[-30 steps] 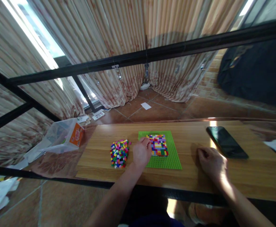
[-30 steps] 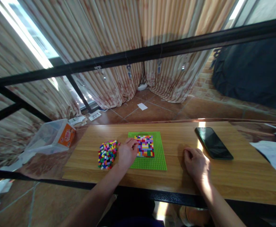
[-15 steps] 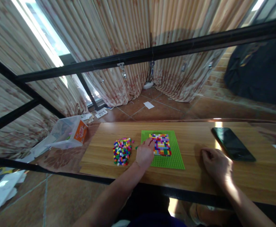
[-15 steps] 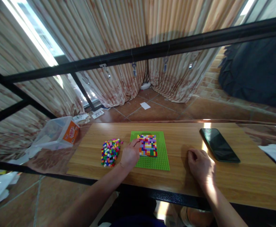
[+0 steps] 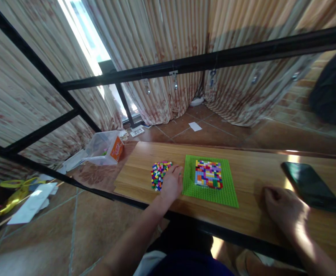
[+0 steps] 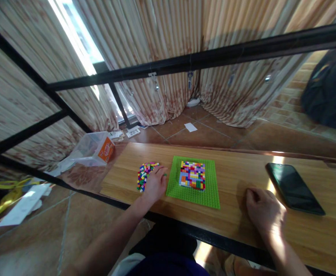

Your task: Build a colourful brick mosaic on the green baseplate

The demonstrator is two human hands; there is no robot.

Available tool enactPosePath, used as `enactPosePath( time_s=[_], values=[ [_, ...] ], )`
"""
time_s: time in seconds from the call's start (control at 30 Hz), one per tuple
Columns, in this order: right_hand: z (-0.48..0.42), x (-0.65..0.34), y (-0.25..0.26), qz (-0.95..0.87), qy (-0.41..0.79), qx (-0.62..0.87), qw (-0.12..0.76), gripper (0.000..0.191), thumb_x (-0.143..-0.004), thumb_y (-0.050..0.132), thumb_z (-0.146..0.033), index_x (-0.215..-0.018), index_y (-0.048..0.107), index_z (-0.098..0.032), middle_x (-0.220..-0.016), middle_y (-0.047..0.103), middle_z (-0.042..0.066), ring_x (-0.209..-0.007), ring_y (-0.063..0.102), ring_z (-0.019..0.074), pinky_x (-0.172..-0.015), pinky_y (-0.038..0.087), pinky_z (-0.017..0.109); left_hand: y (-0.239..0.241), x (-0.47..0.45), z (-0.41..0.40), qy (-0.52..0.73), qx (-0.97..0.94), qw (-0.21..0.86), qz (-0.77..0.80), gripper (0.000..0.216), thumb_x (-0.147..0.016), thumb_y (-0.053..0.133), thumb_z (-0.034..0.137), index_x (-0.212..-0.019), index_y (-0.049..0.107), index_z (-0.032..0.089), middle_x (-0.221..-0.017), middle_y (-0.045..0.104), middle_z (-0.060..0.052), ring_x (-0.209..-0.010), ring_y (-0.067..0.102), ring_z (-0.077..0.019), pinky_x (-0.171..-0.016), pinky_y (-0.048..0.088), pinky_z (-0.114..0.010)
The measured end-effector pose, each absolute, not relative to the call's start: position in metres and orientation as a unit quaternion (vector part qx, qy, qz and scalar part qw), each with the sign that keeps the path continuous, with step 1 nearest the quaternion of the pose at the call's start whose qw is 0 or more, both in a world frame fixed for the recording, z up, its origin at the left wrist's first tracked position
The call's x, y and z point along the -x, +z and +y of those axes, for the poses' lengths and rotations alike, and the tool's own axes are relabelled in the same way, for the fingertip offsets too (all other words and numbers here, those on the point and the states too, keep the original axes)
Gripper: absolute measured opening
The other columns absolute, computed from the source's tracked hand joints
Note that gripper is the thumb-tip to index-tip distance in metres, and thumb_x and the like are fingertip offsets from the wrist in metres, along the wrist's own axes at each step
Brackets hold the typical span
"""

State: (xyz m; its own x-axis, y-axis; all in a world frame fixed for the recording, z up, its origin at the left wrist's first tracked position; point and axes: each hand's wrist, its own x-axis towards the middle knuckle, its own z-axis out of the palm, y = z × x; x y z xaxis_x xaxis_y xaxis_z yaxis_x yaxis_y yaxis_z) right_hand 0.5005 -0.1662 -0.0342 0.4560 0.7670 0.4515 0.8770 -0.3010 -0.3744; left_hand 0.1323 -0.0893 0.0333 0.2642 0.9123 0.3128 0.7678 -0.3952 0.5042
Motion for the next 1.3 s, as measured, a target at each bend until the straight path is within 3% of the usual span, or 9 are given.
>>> enactPosePath(
  time_s=[0.2, 0.43, 0.6, 0.73, 1.3],
  values=[
    [-0.165, -0.502, -0.036, -0.506, -0.091, 0.807, 0.291, 0.034, -0.083, 0.049, -0.043, -0.087, 0.073, -0.018, -0.084, 0.069, 0.01, -0.076, 0.059, 0.0226, -0.063, 0.04, 0.033, 0.044, -0.116, -0.076, 0.19, -0.786, 0.165, 0.565, 0.033, -0.085, 0.054, 0.004, -0.115, 0.064, 0.015, -0.113, 0.068, -0.011, -0.107, 0.065, -0.0218, -0.096, 0.054, -0.036],
    [-0.165, -0.499, -0.031, -0.501, -0.091, 0.806, 0.301, 0.035, -0.083, 0.049, -0.044, -0.085, 0.073, -0.019, -0.085, 0.069, 0.012, -0.076, 0.06, 0.024, -0.064, 0.041, 0.034, 0.049, -0.129, -0.079, 0.089, -0.791, 0.12, 0.594, 0.019, -0.091, 0.053, 0.01, -0.096, 0.068, 0.019, -0.109, 0.07, -0.008, -0.105, 0.065, -0.0199, -0.095, 0.051, -0.032],
    [-0.166, -0.494, -0.025, -0.508, -0.082, 0.798, 0.313, 0.034, -0.084, 0.05, -0.042, -0.083, 0.073, -0.018, -0.083, 0.069, 0.013, -0.076, 0.06, 0.0241, -0.065, 0.041, 0.035, 0.053, -0.135, -0.081, 0.179, -0.808, 0.148, 0.541, 0.019, -0.091, 0.054, 0.011, -0.095, 0.07, 0.02, -0.099, 0.071, -0.004, -0.093, 0.066, -0.0176, -0.087, 0.053, -0.03],
    [-0.166, -0.491, -0.021, -0.505, -0.084, 0.799, 0.316, 0.031, -0.084, 0.051, -0.039, -0.083, 0.073, -0.017, -0.08, 0.068, 0.011, -0.073, 0.059, 0.0232, -0.063, 0.04, 0.034, 0.056, -0.158, -0.081, 0.252, -0.824, 0.178, 0.475, 0.018, -0.092, 0.057, 0.013, -0.098, 0.072, 0.021, -0.098, 0.071, -0.002, -0.092, 0.066, -0.0161, -0.09, 0.052, -0.03],
    [-0.166, -0.49, -0.023, -0.499, -0.093, 0.801, 0.317, 0.03, -0.085, 0.051, -0.038, -0.084, 0.074, -0.017, -0.083, 0.07, 0.01, -0.071, 0.059, 0.0206, -0.061, 0.041, 0.031, 0.046, -0.2, -0.066, 0.244, -0.852, 0.112, 0.449, 0.016, -0.092, 0.058, 0.017, -0.096, 0.073, 0.021, -0.105, 0.067, -0.005, -0.104, 0.058, -0.022, -0.098, 0.048, -0.04]
  ],
)
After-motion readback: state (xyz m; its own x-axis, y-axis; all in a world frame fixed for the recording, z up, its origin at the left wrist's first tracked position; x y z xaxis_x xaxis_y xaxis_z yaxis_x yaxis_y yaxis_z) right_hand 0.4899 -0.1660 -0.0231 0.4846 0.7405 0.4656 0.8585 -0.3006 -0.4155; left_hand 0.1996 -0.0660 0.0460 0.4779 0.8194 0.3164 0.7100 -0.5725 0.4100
